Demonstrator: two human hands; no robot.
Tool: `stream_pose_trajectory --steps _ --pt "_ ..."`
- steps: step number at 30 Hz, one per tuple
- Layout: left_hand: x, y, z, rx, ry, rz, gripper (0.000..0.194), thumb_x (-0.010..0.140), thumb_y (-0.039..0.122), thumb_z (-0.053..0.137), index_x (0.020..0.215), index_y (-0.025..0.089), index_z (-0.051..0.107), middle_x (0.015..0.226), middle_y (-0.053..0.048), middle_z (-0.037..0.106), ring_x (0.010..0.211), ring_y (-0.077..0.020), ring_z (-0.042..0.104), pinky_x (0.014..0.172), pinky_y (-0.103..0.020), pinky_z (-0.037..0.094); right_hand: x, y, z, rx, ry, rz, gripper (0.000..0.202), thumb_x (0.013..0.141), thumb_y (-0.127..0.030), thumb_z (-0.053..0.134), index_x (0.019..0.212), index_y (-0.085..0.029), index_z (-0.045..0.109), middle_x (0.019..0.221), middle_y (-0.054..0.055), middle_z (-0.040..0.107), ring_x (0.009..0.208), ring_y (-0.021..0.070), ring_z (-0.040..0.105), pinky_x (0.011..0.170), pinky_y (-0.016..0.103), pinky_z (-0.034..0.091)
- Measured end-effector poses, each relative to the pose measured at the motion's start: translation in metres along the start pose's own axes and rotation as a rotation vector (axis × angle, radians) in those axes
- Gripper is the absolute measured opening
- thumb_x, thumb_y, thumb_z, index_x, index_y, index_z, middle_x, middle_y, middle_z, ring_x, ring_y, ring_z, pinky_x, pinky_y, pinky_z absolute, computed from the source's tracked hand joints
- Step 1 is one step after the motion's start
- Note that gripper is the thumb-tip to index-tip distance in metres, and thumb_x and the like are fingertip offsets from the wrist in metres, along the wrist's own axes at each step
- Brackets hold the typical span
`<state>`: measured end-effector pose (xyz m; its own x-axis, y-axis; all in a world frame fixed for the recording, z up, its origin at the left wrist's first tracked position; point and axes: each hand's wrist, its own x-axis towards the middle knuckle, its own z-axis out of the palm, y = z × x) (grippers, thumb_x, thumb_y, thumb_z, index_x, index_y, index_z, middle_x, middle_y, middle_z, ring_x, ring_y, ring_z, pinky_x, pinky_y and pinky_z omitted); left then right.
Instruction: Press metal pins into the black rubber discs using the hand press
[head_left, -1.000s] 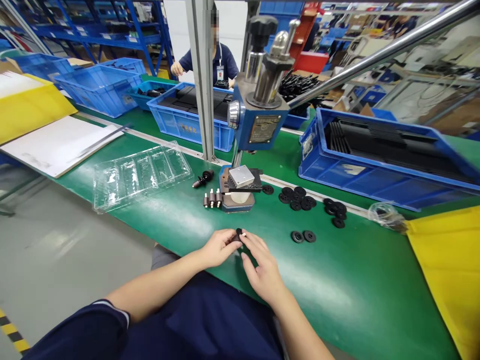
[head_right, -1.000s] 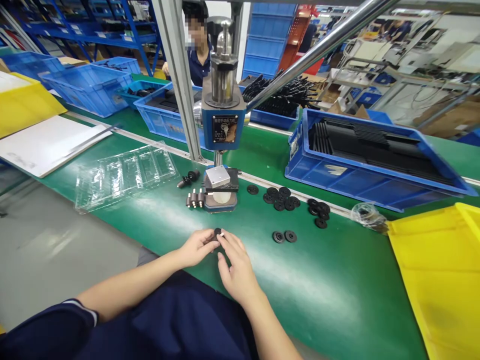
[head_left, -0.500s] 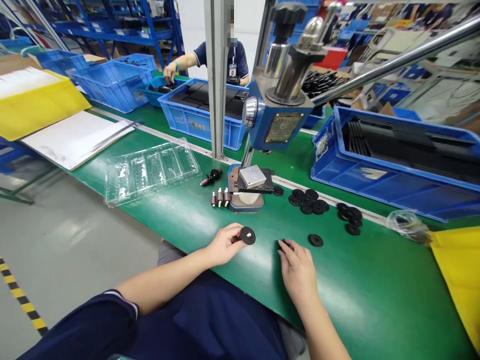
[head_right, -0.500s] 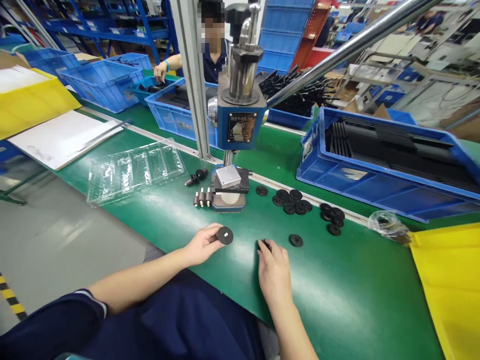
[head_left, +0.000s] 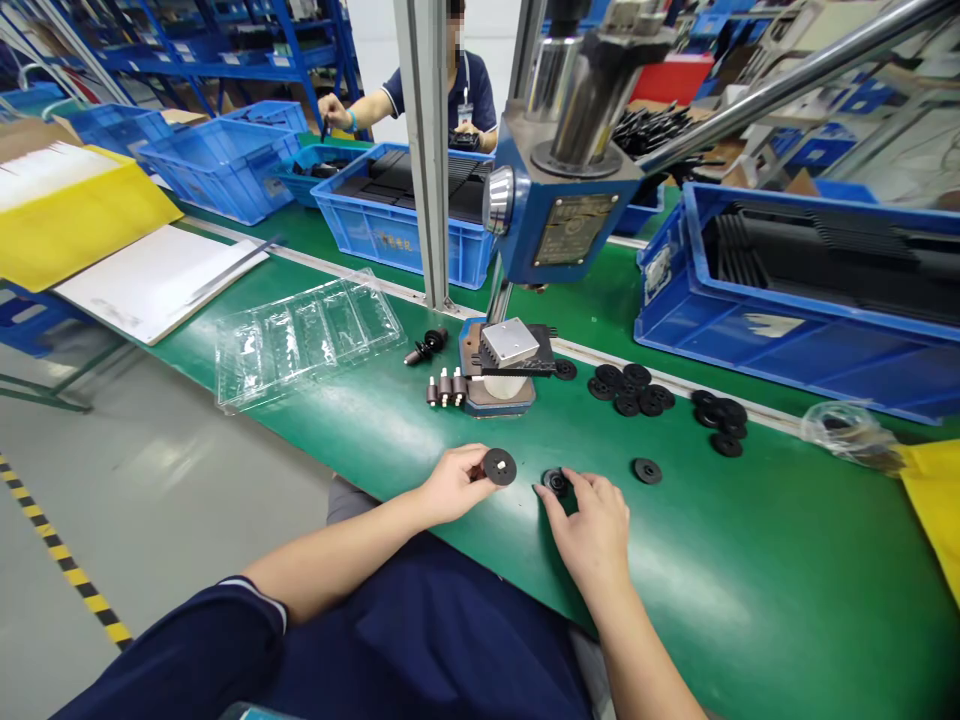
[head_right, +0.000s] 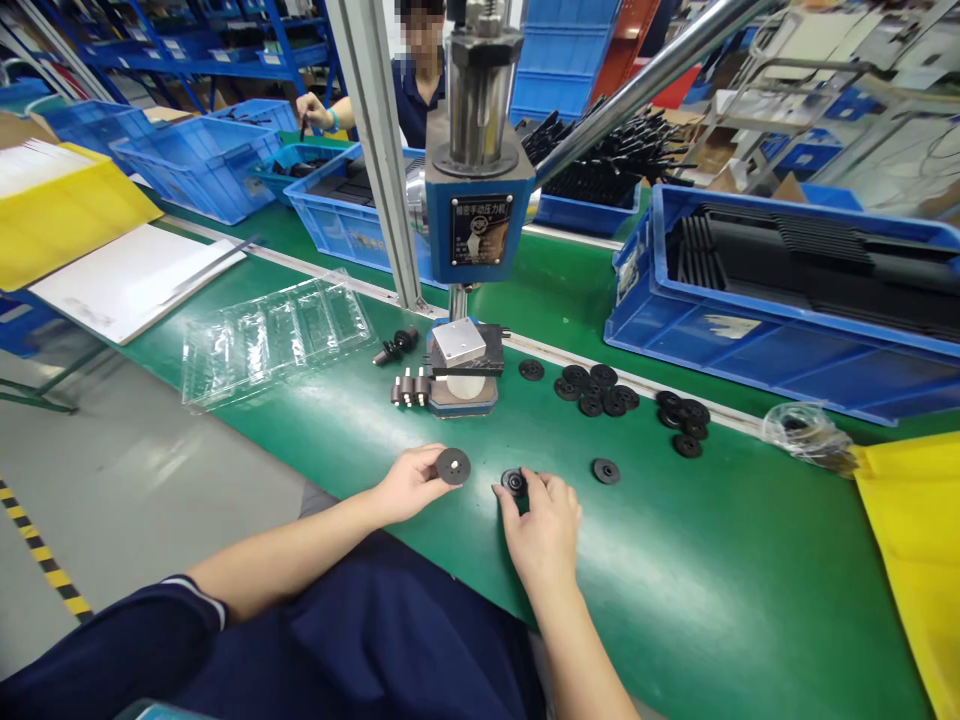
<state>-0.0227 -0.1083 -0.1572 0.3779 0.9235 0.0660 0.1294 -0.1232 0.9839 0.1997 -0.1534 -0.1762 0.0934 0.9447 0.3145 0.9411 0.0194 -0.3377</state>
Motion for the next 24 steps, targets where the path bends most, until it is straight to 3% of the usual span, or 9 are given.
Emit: stream_pose_trajectory --steps 4,11,15,24 --pt "0.0 0.005 -0.001 0.045 -0.011 0.052 0.021 0.083 0.032 0.067 0.093 0.013 0.072 0.095 -0.011 0.068 0.085 -0.0194 0.064 0.076 -0.029 0.05 0.004 -0.011 -0.01 0.154 0.023 -0.014 0.049 0.088 -0.059 0.055 0.106 -0.015 0.066 0.096 0.011 0.062 0.089 0.024 0.054 0.081 0.041 0.045" --pt "0.001 0.009 -0.001 0.084 -0.067 0.149 0.023 0.086 0.024 0.064 0.105 0.015 0.072 0.105 -0.011 0.073 0.097 -0.0207 0.068 0.09 -0.033 0.052 0.004 -0.064 -0.039 0.465 0.04 -0.179 0.035 0.087 -0.037 0.065 0.118 -0.02 0.06 0.105 0.008 0.059 0.097 0.0206 0.056 0.086 0.037 0.048" --pt "0.0 0.004 -0.001 0.082 -0.058 0.173 0.025 0.084 0.019 0.066 0.107 0.015 0.072 0.108 -0.011 0.074 0.1 -0.0213 0.069 0.093 -0.035 0.052 0.003 -0.076 -0.037 0.445 0.048 -0.263 0.037 0.087 -0.032 0.065 0.12 -0.018 0.059 0.104 0.009 0.058 0.095 0.0209 0.054 0.084 0.038 0.048" --pt "0.0 0.001 -0.001 0.081 -0.059 0.197 0.021 0.084 0.018 0.066 0.103 0.016 0.073 0.106 -0.01 0.074 0.098 -0.0203 0.069 0.091 -0.035 0.053 0.0 -0.078 -0.033 0.357 0.063 -0.277 0.039 0.087 -0.033 0.066 0.121 -0.014 0.057 0.107 0.01 0.059 0.096 0.0224 0.053 0.083 0.04 0.046"
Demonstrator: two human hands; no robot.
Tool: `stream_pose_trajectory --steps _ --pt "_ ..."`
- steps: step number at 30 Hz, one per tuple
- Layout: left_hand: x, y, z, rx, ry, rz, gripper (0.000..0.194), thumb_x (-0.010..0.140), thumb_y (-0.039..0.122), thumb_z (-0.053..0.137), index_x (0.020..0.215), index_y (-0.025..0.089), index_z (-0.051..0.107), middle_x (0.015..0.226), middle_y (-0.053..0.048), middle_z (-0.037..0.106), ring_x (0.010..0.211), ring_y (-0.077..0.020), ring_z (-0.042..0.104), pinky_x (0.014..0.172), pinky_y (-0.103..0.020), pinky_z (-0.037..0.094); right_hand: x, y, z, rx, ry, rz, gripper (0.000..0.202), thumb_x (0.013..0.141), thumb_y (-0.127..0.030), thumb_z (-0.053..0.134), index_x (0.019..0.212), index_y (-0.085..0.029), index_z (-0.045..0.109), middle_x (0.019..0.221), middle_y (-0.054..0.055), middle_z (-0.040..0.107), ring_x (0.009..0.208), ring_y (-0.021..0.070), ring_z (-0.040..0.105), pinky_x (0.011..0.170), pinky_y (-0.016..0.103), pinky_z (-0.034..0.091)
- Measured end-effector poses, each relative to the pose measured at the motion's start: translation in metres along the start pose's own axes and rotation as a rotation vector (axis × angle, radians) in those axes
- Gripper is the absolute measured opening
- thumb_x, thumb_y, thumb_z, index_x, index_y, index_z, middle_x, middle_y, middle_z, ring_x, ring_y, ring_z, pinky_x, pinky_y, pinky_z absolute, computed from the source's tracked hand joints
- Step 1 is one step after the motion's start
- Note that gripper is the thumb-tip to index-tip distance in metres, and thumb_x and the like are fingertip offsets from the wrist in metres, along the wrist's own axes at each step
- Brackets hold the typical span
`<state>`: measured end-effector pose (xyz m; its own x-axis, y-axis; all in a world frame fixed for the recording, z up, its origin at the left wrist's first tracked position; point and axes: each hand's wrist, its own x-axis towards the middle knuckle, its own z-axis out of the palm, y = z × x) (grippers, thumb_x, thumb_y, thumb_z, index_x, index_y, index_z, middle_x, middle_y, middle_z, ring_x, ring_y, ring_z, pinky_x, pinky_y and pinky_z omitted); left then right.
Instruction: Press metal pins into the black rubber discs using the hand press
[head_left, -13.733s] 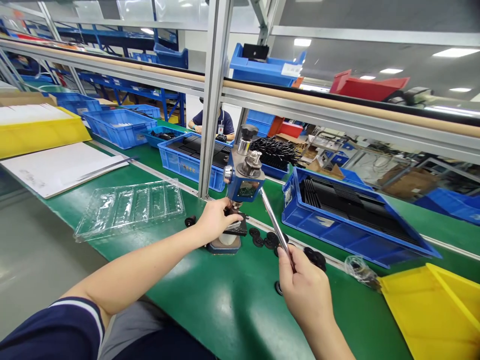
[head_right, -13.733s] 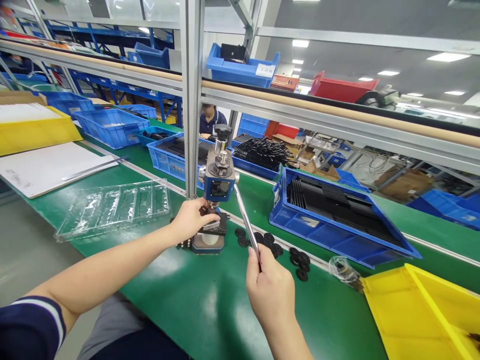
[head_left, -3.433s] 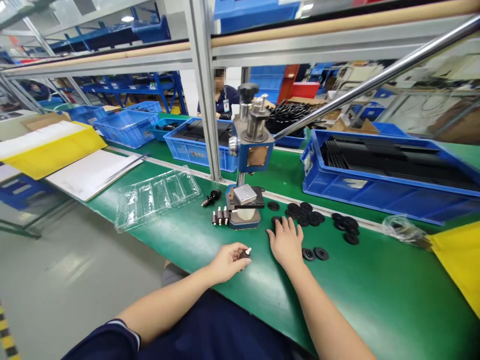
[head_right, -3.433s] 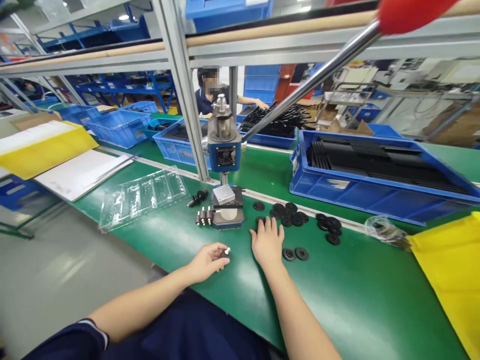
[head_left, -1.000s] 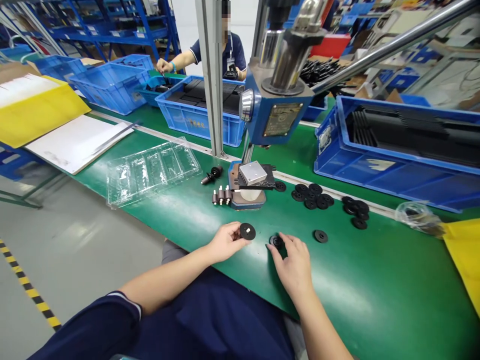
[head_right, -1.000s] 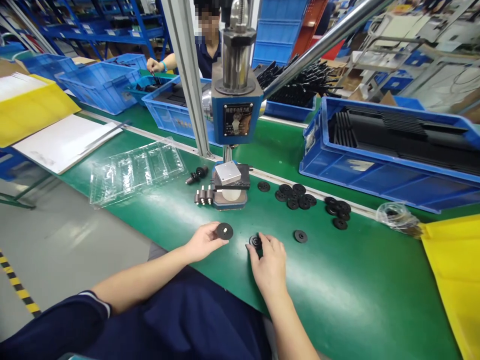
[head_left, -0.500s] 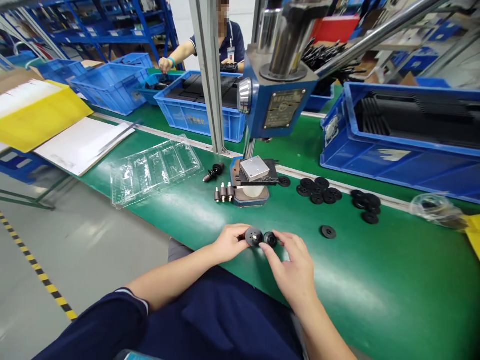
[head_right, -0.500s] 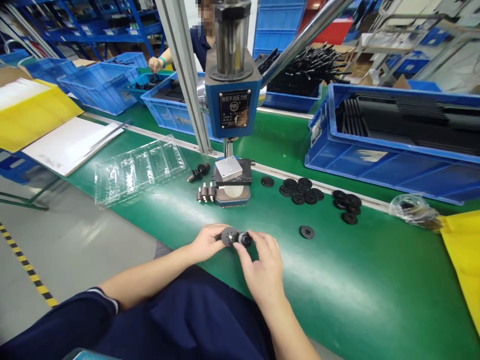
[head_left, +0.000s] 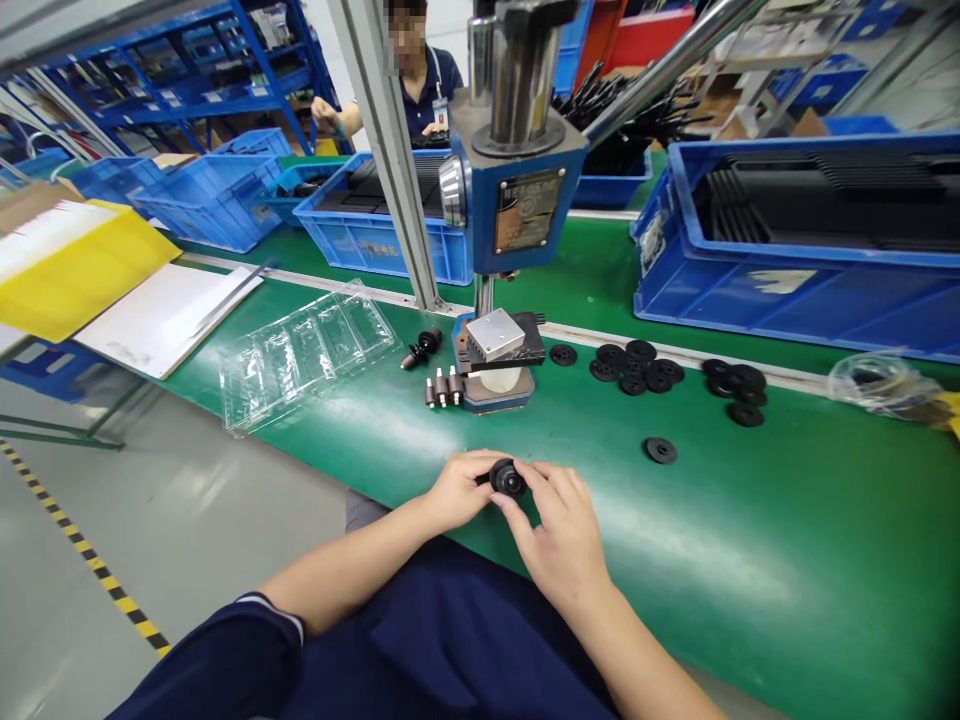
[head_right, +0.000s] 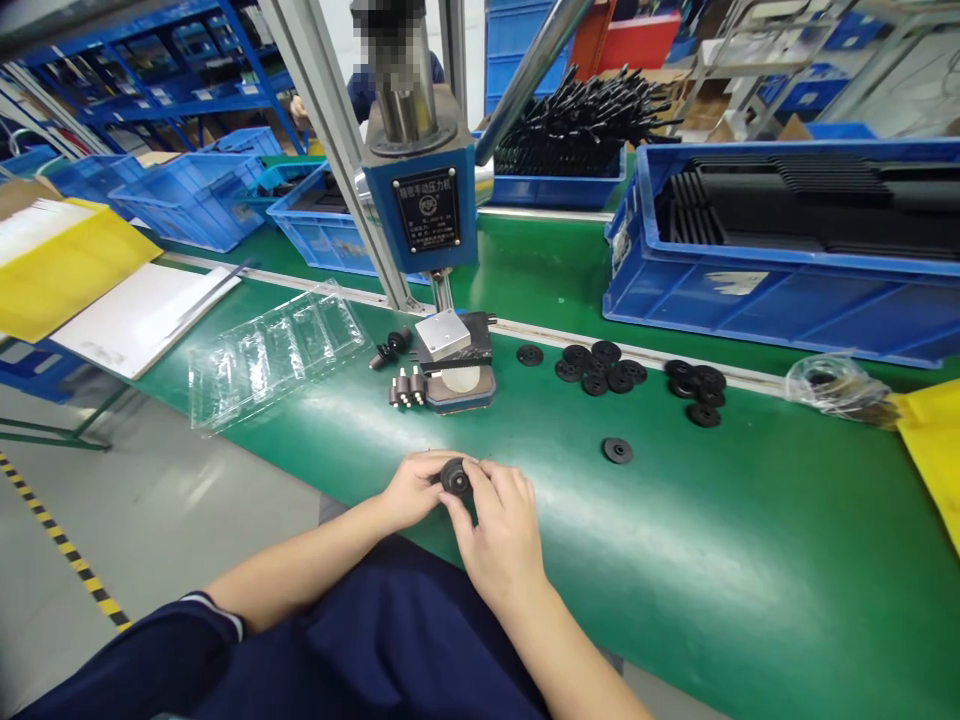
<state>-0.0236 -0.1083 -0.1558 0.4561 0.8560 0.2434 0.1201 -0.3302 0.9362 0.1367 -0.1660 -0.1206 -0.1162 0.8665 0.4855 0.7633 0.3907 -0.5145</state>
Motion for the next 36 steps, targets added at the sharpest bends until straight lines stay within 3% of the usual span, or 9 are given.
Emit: stream_pose_trajectory --steps 11,26,33,36 --pt "-0.002 -0.001 0.0 0.084 -0.04 0.085 0.018 0.088 0.019 0.061 0.102 0.016 0.072 0.1 -0.008 0.075 0.091 -0.0184 0.069 0.088 -0.035 0.053 -0.002 -0.004 0.001 0.017 0.019 -0.038 0.034 0.088 -0.026 0.065 0.118 -0.012 0.056 0.103 0.01 0.059 0.092 0.0215 0.052 0.08 0.039 0.046" --pt "-0.002 -0.005 0.002 0.108 -0.036 0.084 0.018 0.089 0.018 0.059 0.1 0.017 0.073 0.091 -0.008 0.075 0.085 -0.019 0.07 0.082 -0.033 0.055 0.0 0.004 0.01 0.104 0.019 -0.016 0.035 0.086 -0.021 0.066 0.119 -0.012 0.056 0.1 0.009 0.06 0.091 0.0208 0.052 0.08 0.039 0.048" --pt "-0.001 -0.001 0.004 0.14 -0.038 -0.009 0.015 0.085 0.023 0.064 0.093 0.016 0.074 0.084 -0.007 0.074 0.078 -0.0193 0.068 0.078 -0.033 0.055 0.001 0.004 0.004 0.053 0.0 0.008 0.033 0.088 -0.026 0.063 0.118 -0.013 0.059 0.099 0.009 0.06 0.092 0.0212 0.054 0.081 0.041 0.05" --pt "0.0 0.007 0.004 0.121 -0.005 -0.087 0.016 0.084 0.025 0.065 0.093 0.016 0.074 0.084 -0.006 0.074 0.078 -0.0189 0.068 0.077 -0.032 0.055 0.0 0.003 -0.003 0.067 -0.023 0.028 0.043 0.089 -0.033 0.064 0.126 -0.015 0.055 0.104 0.01 0.06 0.096 0.0223 0.054 0.085 0.043 0.05"
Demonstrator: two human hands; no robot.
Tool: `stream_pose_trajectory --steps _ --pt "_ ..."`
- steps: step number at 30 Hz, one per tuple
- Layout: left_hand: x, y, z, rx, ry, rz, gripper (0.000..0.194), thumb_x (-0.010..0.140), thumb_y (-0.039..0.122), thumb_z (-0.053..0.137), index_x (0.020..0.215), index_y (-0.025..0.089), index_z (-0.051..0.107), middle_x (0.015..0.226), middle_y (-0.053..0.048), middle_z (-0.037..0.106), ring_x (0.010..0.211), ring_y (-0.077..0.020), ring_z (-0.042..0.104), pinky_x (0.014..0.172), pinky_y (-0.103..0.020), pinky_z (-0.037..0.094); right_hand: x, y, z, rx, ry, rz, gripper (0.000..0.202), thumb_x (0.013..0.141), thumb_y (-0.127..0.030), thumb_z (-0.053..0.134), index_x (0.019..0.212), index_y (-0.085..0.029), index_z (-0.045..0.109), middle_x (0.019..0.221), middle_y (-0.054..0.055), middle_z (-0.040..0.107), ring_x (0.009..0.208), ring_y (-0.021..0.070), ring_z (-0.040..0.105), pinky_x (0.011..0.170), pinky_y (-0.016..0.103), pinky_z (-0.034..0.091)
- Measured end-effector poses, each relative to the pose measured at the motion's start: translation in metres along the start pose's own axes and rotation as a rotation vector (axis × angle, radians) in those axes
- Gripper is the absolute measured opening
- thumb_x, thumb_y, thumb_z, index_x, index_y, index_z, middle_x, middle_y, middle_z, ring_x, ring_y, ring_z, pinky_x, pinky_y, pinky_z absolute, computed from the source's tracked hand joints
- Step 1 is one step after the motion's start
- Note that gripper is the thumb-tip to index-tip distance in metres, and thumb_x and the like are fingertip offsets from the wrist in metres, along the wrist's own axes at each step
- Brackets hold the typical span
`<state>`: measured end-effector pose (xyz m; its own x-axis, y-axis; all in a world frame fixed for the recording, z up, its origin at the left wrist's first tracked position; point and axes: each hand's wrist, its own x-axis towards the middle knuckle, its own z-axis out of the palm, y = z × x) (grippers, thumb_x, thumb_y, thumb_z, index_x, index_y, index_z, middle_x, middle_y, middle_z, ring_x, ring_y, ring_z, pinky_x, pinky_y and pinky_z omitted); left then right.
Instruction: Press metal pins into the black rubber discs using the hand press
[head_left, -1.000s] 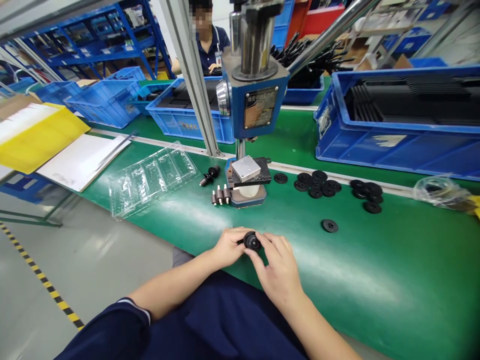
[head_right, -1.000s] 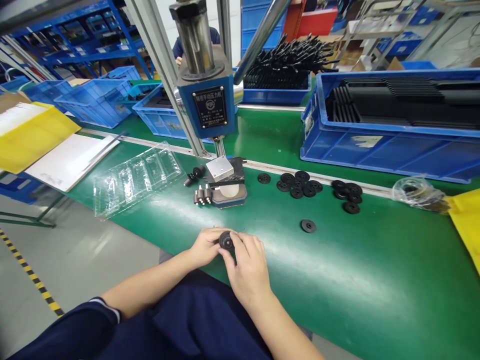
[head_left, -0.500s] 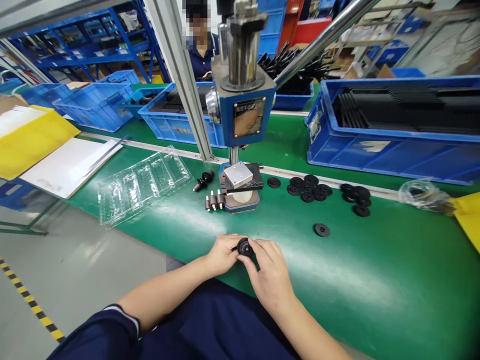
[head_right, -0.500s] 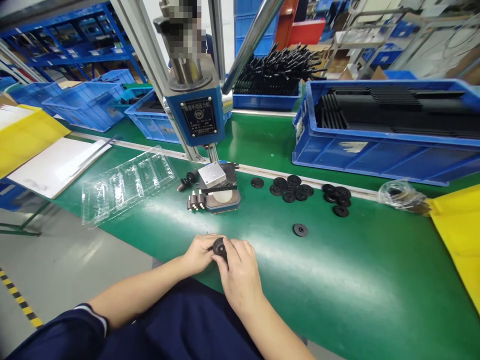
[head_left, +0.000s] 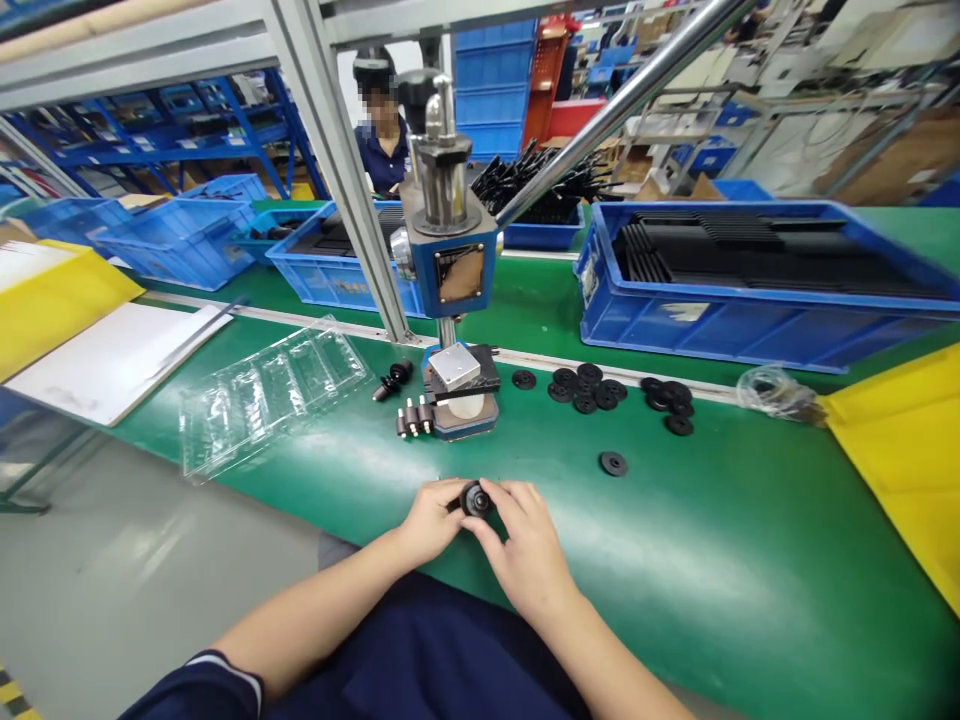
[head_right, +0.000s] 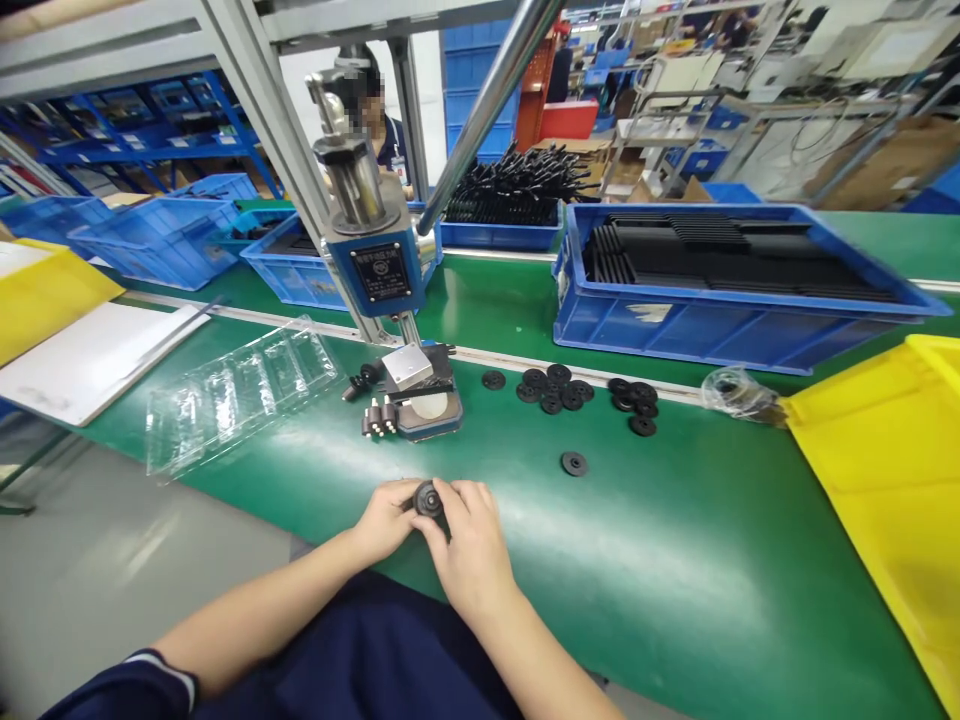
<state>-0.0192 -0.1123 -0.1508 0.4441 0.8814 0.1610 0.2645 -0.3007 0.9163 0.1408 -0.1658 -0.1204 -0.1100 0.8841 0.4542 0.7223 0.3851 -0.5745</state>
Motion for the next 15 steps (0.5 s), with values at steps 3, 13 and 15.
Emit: stream_pose_trajectory --steps 3,13,15 --pt "0.001 0.012 -0.006 -0.059 0.016 -0.044 0.021 0.084 0.029 0.066 0.097 0.015 0.074 0.092 -0.008 0.075 0.085 -0.0201 0.069 0.081 -0.032 0.056 -0.003 -0.001 -0.009 0.061 0.019 -0.005 0.058 0.088 -0.038 0.065 0.137 -0.017 0.045 0.111 0.011 0.058 0.102 0.0229 0.055 0.089 0.043 0.05" --pt "0.001 0.039 -0.027 -0.125 0.128 0.042 0.022 0.082 0.03 0.07 0.097 0.014 0.074 0.098 -0.011 0.075 0.092 -0.0216 0.07 0.086 -0.033 0.055 -0.031 0.046 -0.003 0.135 0.075 0.231 0.029 0.095 -0.037 0.052 0.117 -0.019 0.06 0.103 0.006 0.062 0.085 0.0154 0.059 0.075 0.03 0.051" --pt "0.001 0.039 -0.025 -0.167 0.125 -0.009 0.023 0.08 0.031 0.072 0.095 0.013 0.073 0.095 -0.011 0.075 0.088 -0.0212 0.069 0.082 -0.033 0.056 -0.038 0.056 0.004 0.108 0.075 0.248 0.029 0.095 -0.038 0.052 0.114 -0.018 0.061 0.102 0.007 0.063 0.084 0.0158 0.059 0.074 0.031 0.051"
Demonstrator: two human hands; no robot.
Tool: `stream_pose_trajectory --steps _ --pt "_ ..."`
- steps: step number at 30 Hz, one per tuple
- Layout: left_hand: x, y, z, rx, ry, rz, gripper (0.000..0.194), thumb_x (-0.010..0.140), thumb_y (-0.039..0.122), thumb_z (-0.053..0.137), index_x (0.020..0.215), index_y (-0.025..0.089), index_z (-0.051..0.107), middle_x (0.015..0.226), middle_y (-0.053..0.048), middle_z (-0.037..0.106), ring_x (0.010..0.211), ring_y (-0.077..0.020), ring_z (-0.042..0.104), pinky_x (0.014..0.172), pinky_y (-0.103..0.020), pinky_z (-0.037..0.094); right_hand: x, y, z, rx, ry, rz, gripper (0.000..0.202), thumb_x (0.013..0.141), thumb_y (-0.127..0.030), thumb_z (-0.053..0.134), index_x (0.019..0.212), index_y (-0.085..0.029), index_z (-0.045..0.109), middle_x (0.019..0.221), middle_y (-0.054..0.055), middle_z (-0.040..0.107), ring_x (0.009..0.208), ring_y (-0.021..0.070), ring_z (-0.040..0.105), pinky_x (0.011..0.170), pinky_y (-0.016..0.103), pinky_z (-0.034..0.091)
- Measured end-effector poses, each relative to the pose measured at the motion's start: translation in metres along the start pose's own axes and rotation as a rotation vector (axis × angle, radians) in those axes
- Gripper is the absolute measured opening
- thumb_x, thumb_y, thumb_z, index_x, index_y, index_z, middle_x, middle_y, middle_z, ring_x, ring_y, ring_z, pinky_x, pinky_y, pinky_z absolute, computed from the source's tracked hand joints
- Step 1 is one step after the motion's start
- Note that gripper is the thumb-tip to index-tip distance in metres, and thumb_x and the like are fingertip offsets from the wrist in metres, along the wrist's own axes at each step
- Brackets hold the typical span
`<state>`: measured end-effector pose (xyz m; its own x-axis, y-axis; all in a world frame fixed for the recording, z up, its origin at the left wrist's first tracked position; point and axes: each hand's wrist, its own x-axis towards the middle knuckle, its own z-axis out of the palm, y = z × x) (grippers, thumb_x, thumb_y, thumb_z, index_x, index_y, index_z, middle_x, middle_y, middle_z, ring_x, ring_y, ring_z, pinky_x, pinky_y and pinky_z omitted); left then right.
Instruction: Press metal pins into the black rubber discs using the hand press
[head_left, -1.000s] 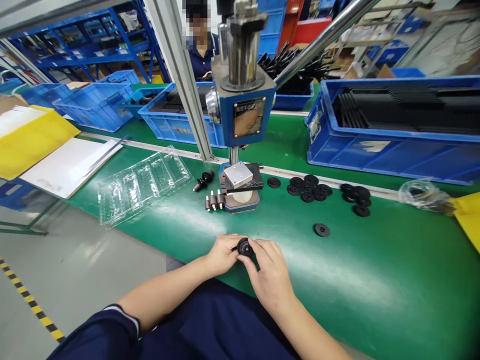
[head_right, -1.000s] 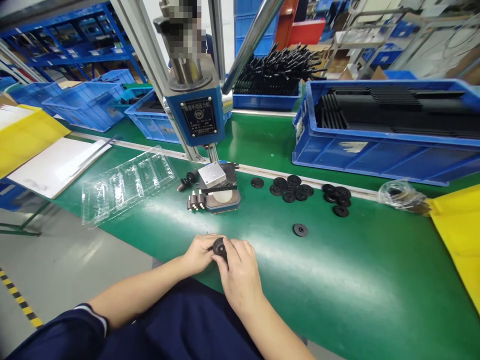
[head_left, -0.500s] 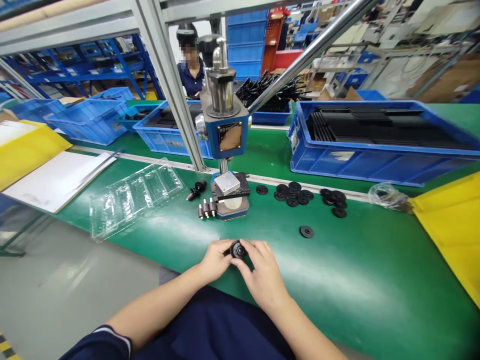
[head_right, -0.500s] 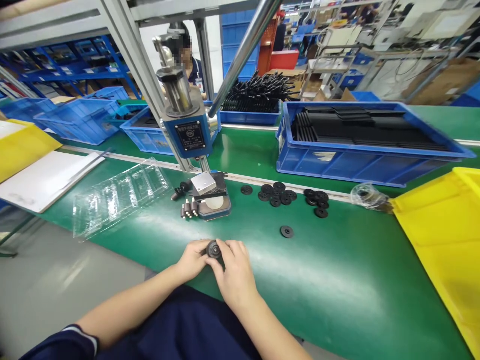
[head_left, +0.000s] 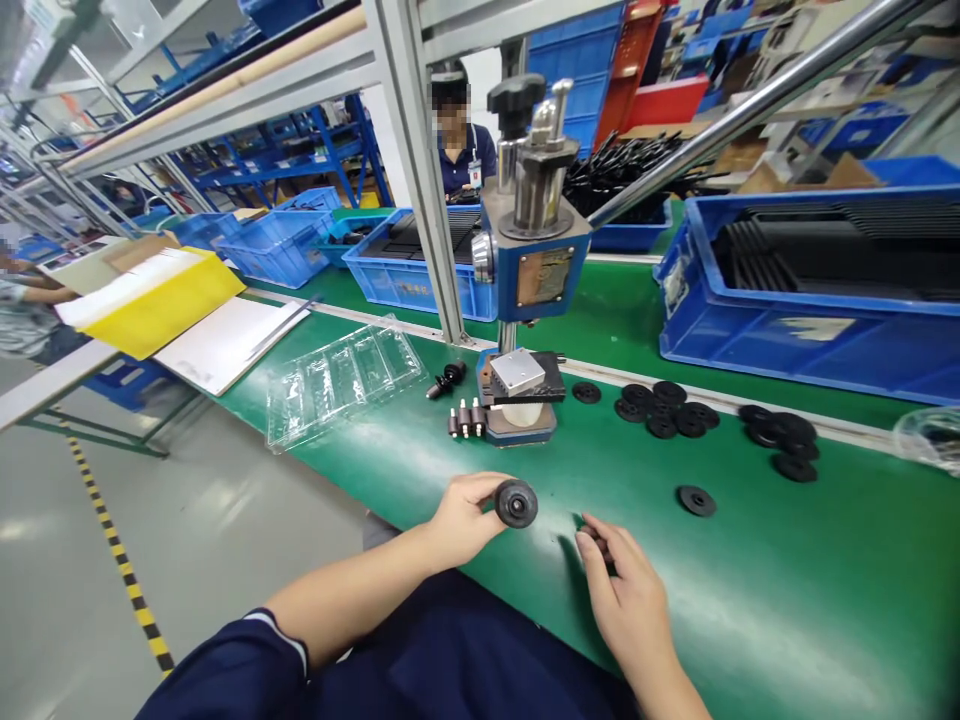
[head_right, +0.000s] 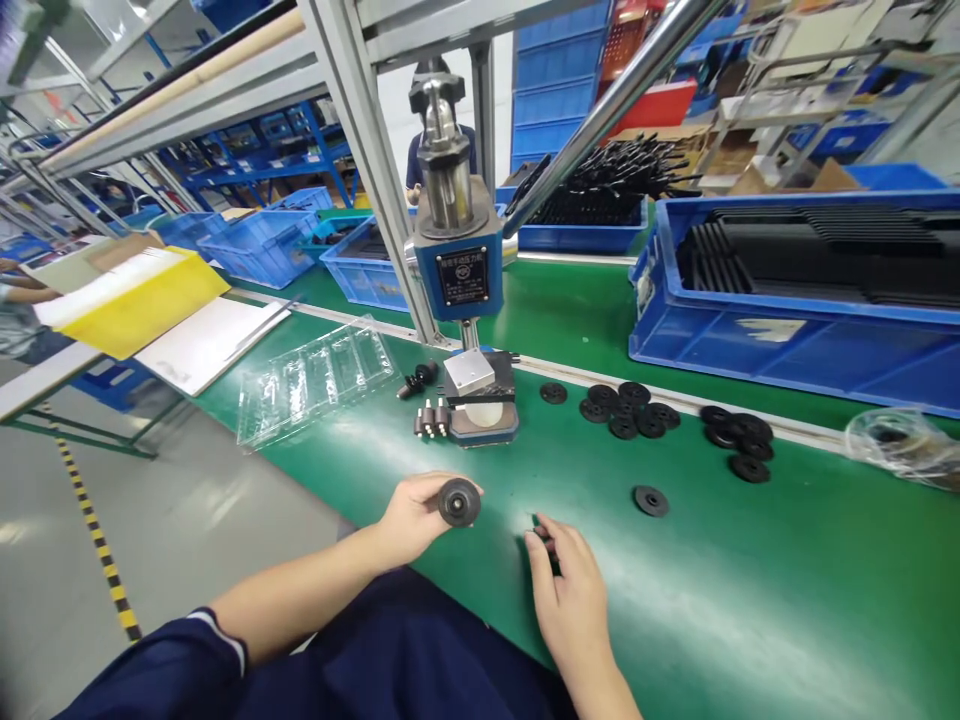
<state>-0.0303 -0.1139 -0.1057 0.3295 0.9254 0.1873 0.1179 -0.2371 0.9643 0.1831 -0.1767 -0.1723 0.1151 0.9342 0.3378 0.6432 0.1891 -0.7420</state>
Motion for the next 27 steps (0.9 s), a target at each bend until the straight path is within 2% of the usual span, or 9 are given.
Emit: stream_pose_trajectory --steps 3,5,7,10,13,18,22,24,27 --pt "0.004 0.008 -0.004 -0.112 -0.001 -0.119 0.038 0.07 0.03 0.081 0.1 0.014 0.064 0.086 -0.007 0.073 0.079 -0.0174 0.067 0.074 -0.029 0.054 -0.005 0.01 0.005 -0.04 0.004 -0.028 0.03 0.094 -0.04 0.053 0.113 -0.018 0.062 0.103 0.008 0.063 0.087 0.0182 0.059 0.077 0.034 0.051" --pt "0.012 0.023 -0.014 -0.134 0.004 -0.154 0.044 0.064 0.028 0.085 0.097 0.015 0.059 0.079 -0.003 0.069 0.073 -0.0137 0.064 0.071 -0.026 0.051 -0.006 0.011 0.006 -0.066 0.002 -0.053 0.03 0.094 -0.041 0.054 0.112 -0.018 0.062 0.103 0.009 0.064 0.089 0.0197 0.06 0.079 0.036 0.052" --pt "0.025 0.046 -0.029 -0.101 0.036 -0.131 0.04 0.063 0.027 0.086 0.09 0.014 0.059 0.076 -0.001 0.065 0.07 -0.0116 0.06 0.068 -0.024 0.049 -0.005 0.012 0.006 -0.09 0.006 -0.077 0.03 0.094 -0.042 0.053 0.111 -0.019 0.061 0.102 0.008 0.064 0.09 0.0206 0.06 0.079 0.037 0.052" --pt "0.053 0.083 -0.051 -0.079 0.12 -0.055 0.035 0.067 0.03 0.082 0.09 0.013 0.063 0.073 -0.001 0.063 0.066 -0.0108 0.058 0.063 -0.023 0.047 -0.002 0.012 0.006 -0.116 0.018 -0.116 0.03 0.094 -0.042 0.053 0.11 -0.019 0.062 0.102 0.008 0.065 0.09 0.0214 0.062 0.078 0.038 0.054" --pt "0.086 0.104 -0.064 -0.074 0.171 0.01 0.035 0.068 0.032 0.08 0.092 0.011 0.067 0.068 0.0 0.06 0.061 -0.0094 0.055 0.059 -0.022 0.046 0.0 0.012 0.005 -0.14 0.034 -0.15 0.031 0.093 -0.044 0.052 0.107 -0.018 0.063 0.101 0.009 0.065 0.086 0.0224 0.064 0.076 0.039 0.055" --pt "0.13 0.102 -0.065 0.089 0.19 0.089 0.033 0.065 0.032 0.081 0.088 0.011 0.07 0.072 -0.001 0.061 0.063 -0.0099 0.054 0.061 -0.023 0.047 0.0 0.011 0.004 -0.124 0.06 -0.187 0.029 0.093 -0.044 0.053 0.103 -0.019 0.064 0.098 0.01 0.066 0.083 0.0223 0.065 0.069 0.036 0.058" --pt "0.144 0.098 -0.06 0.306 0.193 0.131 0.032 0.064 0.033 0.082 0.086 0.012 0.073 0.088 -0.006 0.068 0.071 -0.0143 0.061 0.069 -0.026 0.05 0.01 0.007 -0.004 -0.102 0.019 -0.185 0.029 0.093 -0.044 0.053 0.1 -0.02 0.066 0.095 0.007 0.067 0.073 0.0178 0.065 0.061 0.029 0.057" --pt "0.147 0.098 -0.058 0.324 0.161 0.108 0.032 0.066 0.032 0.08 0.09 0.012 0.073 0.088 -0.007 0.071 0.073 -0.0162 0.063 0.071 -0.028 0.051 0.024 -0.003 -0.021 -0.107 0.016 -0.194 0.03 0.092 -0.046 0.053 0.098 -0.02 0.066 0.092 0.006 0.067 0.067 0.0152 0.064 0.056 0.027 0.055" --pt "0.148 0.098 -0.056 0.286 0.103 0.088 0.033 0.069 0.028 0.077 0.097 0.011 0.073 0.089 -0.007 0.075 0.079 -0.019 0.067 0.075 -0.029 0.053 0.058 -0.039 -0.066 -0.153 0.118 -0.255 0.032 0.09 -0.049 0.054 0.1 -0.021 0.067 0.094 0.005 0.068 0.072 0.0164 0.064 0.064 0.029 0.055"
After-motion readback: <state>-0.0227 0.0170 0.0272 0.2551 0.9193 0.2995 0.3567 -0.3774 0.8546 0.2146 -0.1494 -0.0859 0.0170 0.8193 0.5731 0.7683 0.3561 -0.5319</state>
